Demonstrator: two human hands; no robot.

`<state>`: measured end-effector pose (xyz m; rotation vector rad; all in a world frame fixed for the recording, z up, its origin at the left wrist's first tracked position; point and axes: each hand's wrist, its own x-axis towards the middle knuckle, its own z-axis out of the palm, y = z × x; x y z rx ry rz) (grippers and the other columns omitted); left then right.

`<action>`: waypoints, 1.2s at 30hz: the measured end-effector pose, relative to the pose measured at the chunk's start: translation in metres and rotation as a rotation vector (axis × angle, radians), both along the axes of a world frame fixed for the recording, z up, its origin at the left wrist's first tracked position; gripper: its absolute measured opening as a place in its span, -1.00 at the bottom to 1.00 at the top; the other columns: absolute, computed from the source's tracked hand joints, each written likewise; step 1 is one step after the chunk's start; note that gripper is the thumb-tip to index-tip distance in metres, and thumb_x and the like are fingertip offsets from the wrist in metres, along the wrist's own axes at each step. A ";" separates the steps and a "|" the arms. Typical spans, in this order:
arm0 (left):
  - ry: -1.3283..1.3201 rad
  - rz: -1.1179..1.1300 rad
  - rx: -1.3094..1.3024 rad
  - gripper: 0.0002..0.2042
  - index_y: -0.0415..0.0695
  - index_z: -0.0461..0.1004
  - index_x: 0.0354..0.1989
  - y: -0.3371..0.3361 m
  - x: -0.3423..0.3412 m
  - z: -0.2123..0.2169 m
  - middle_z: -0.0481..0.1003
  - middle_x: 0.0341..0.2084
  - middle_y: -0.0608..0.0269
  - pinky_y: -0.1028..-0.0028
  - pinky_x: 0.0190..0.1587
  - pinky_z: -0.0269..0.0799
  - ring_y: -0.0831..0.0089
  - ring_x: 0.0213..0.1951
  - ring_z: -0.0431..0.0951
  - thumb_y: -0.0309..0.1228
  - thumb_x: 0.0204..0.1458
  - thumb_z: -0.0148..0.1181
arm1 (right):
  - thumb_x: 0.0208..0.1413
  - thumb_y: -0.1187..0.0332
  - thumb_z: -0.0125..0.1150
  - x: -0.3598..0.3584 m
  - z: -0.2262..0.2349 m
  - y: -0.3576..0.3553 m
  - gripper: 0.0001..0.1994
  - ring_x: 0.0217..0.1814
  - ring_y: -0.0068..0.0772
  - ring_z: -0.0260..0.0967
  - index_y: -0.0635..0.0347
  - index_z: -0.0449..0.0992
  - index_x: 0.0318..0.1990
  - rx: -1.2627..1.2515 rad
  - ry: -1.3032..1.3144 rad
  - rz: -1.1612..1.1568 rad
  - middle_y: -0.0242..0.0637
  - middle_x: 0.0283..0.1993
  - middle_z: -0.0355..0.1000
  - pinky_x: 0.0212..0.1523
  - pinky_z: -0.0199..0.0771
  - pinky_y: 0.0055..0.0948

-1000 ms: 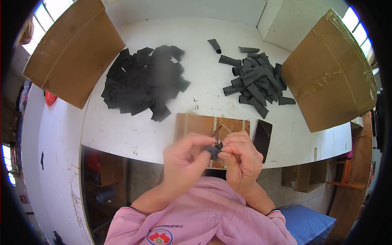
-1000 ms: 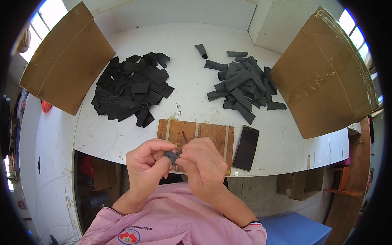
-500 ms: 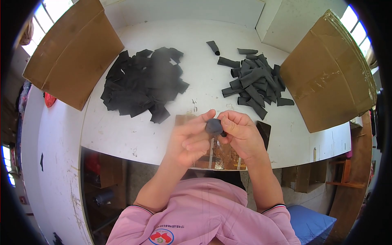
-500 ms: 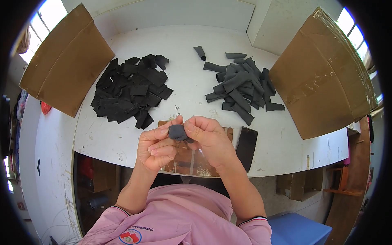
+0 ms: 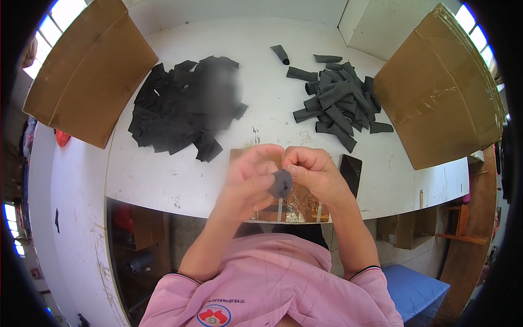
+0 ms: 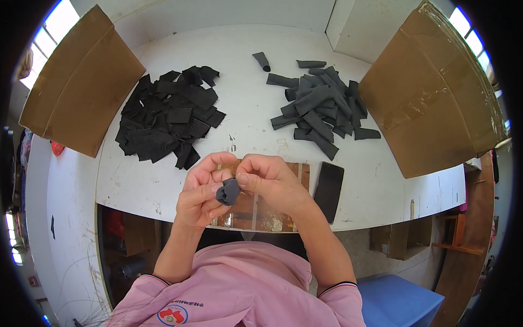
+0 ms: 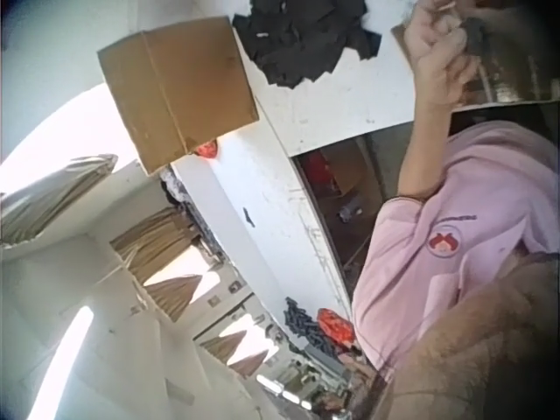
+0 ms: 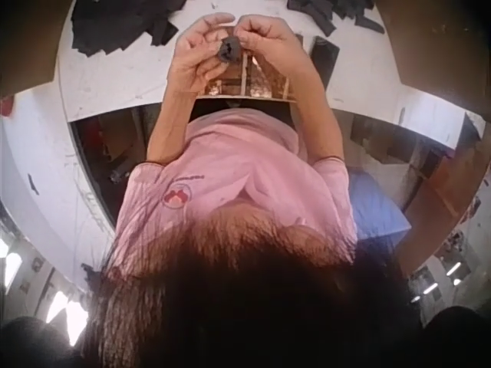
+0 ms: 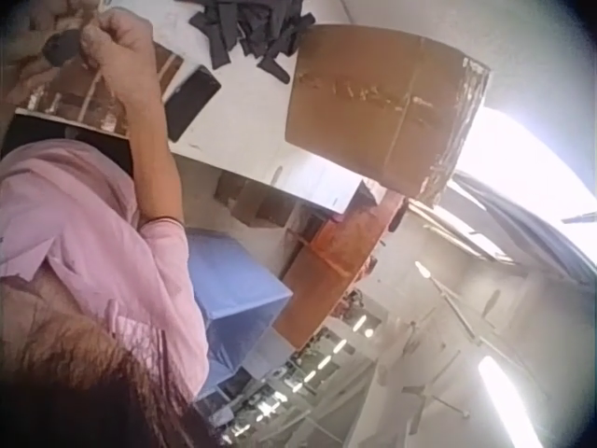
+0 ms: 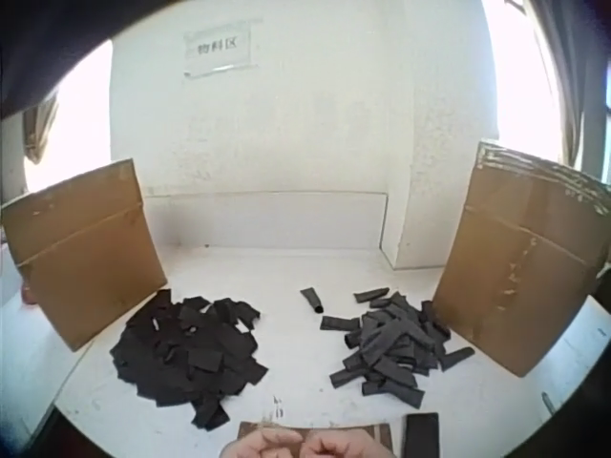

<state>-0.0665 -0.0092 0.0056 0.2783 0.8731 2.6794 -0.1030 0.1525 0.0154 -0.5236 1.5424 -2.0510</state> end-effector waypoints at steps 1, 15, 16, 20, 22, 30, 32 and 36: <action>-0.121 -0.035 0.055 -0.68 -0.33 0.15 -0.05 -0.001 -0.001 -0.012 0.34 -0.55 0.19 0.72 -0.78 0.03 0.74 -0.82 0.02 -0.62 -0.04 -0.09 | 0.04 0.30 0.05 0.001 -0.010 -0.001 -0.83 -0.52 -0.71 0.10 0.20 0.35 -0.47 -0.002 0.000 -0.002 -0.52 -0.55 0.23 -0.48 0.12 -0.70; -0.493 -0.074 0.444 -0.74 -0.21 0.30 -0.11 0.007 -0.004 -0.034 0.40 -0.53 0.21 0.66 -0.78 0.04 0.66 -0.80 0.10 -0.50 0.01 -0.16 | 0.06 0.30 0.03 -0.002 -0.018 -0.007 -0.82 -0.50 -0.73 0.14 0.23 0.37 -0.46 0.112 -0.077 -0.072 -0.53 -0.54 0.26 -0.46 0.17 -0.71; -0.505 -0.080 0.490 -0.74 -0.20 0.30 -0.10 0.008 -0.003 -0.032 0.40 -0.53 0.22 0.65 -0.79 0.04 0.66 -0.80 0.09 -0.49 0.01 -0.16 | 0.06 0.30 0.03 -0.001 -0.016 -0.006 -0.81 -0.50 -0.73 0.14 0.24 0.38 -0.46 0.135 -0.046 -0.074 -0.53 -0.54 0.27 -0.46 0.18 -0.71; -0.147 0.072 -0.040 -0.67 -0.23 0.25 -0.05 0.009 0.000 -0.043 0.36 -0.43 0.25 0.64 -0.60 0.17 0.65 -0.70 0.17 -0.47 -0.04 -0.01 | 0.07 0.34 -0.01 0.004 -0.050 -0.005 -0.83 -0.55 -0.74 0.09 0.21 0.35 -0.49 -0.045 -0.166 -0.118 -0.52 -0.58 0.24 -0.52 0.11 -0.69; 0.021 0.244 -0.355 -0.67 -0.23 0.26 -0.06 0.012 0.001 -0.039 0.35 -0.41 0.26 0.63 -0.47 0.21 0.64 -0.57 0.24 -0.47 -0.04 0.03 | 0.07 0.33 -0.02 0.005 -0.053 -0.007 -0.82 -0.54 -0.73 0.10 0.21 0.36 -0.49 -0.037 -0.184 -0.147 -0.52 -0.57 0.24 -0.50 0.12 -0.69; 0.478 0.429 -0.845 -0.84 -0.28 0.36 -0.28 0.008 -0.001 -0.016 0.36 -0.34 0.20 0.50 -0.13 0.23 0.49 -0.25 0.32 -0.46 -0.01 0.05 | 0.00 0.31 0.06 0.013 -0.024 0.002 -0.83 -0.56 -0.62 0.16 0.24 0.34 -0.46 0.237 0.279 -0.494 -0.39 -0.58 0.27 -0.48 0.21 -0.61; 0.393 0.530 -0.702 -0.86 -0.28 0.34 -0.33 0.014 0.006 -0.012 0.35 -0.34 0.20 0.52 -0.15 0.23 0.50 -0.27 0.32 -0.45 0.00 0.04 | -0.13 0.29 0.17 0.020 0.010 -0.002 -0.78 -0.55 -0.44 0.24 0.25 0.33 -0.51 0.481 0.903 -0.513 -0.29 -0.60 0.26 -0.49 0.26 -0.51; 0.241 0.693 -0.524 -0.87 -0.28 0.31 -0.40 0.021 0.017 0.000 0.34 -0.35 0.21 0.58 -0.20 0.22 0.54 -0.31 0.30 -0.45 0.02 0.01 | -0.23 0.28 0.21 0.022 0.016 -0.001 -0.76 -0.52 -0.31 0.27 0.22 0.31 -0.59 0.909 1.215 -0.369 -0.28 -0.61 0.26 -0.53 0.27 -0.41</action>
